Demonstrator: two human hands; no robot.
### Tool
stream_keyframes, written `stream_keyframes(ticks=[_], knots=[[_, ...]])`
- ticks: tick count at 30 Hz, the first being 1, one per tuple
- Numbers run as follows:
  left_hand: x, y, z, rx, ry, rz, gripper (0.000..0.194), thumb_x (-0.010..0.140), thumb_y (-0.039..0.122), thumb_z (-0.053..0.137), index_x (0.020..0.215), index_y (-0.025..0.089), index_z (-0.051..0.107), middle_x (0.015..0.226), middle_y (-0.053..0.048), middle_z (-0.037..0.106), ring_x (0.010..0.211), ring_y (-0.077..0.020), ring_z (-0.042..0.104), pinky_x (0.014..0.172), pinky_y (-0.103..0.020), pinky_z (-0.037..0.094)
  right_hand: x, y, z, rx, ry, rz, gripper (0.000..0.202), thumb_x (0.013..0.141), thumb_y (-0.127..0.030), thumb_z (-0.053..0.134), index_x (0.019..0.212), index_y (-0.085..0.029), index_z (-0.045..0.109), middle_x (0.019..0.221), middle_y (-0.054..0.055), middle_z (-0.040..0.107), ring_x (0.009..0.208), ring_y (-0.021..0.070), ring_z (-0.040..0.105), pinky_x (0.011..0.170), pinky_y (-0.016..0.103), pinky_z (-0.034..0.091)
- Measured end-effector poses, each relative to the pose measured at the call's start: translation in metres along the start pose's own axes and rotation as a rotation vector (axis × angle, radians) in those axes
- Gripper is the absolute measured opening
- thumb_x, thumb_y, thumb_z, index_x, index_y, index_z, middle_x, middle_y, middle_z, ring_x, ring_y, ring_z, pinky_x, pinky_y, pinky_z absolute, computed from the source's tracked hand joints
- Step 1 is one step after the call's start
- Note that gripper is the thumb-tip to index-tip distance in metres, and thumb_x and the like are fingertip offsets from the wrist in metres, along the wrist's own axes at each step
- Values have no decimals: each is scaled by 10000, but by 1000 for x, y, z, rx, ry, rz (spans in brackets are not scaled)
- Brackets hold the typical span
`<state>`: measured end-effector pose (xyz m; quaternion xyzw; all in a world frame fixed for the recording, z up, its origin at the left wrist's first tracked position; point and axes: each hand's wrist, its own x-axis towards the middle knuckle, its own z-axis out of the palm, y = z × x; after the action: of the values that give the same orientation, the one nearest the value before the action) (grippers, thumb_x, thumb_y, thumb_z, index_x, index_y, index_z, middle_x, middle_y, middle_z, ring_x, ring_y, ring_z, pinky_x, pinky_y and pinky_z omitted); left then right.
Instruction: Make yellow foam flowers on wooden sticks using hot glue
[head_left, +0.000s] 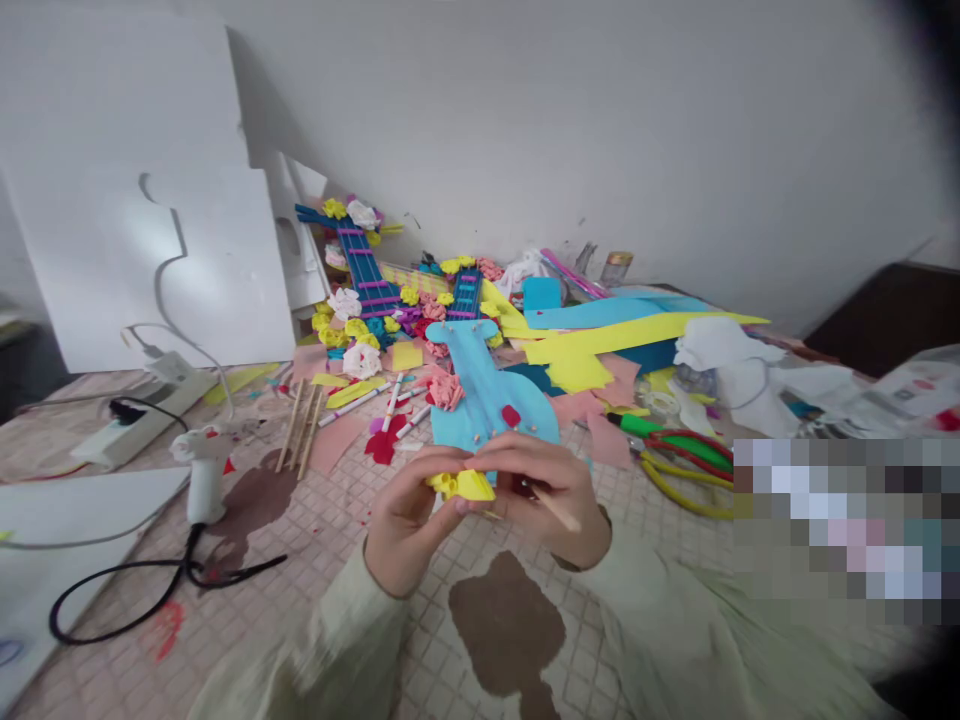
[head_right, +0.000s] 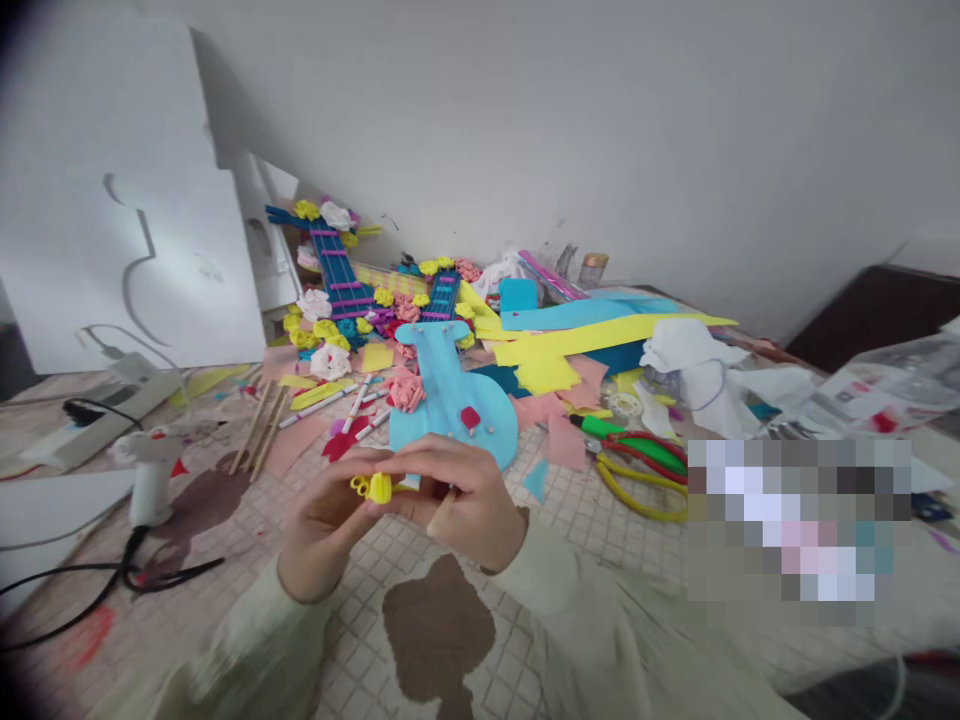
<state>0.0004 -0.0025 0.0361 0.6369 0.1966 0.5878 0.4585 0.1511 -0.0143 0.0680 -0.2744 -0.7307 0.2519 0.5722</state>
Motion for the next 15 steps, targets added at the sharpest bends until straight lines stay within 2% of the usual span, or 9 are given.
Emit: stream_keyframes(ticks=[9,15], knots=[[-3,3,2,-22,-16,-53,240,734,122,597,928,263,617,914,-29,590,890,-171,556,771,-297,445,-3,0,1,10,41,31,226,669,-179,683,883,-243,647,776,9,611,475,57,429,432,200,392],[-2,2,3,3,20,-59,202,720,144,615,905,222,621,890,-50,596,852,-172,557,755,-294,447,-4,0,1,-17,60,12,192,673,-173,679,853,-235,651,775,7,600,472,53,427,441,207,396]])
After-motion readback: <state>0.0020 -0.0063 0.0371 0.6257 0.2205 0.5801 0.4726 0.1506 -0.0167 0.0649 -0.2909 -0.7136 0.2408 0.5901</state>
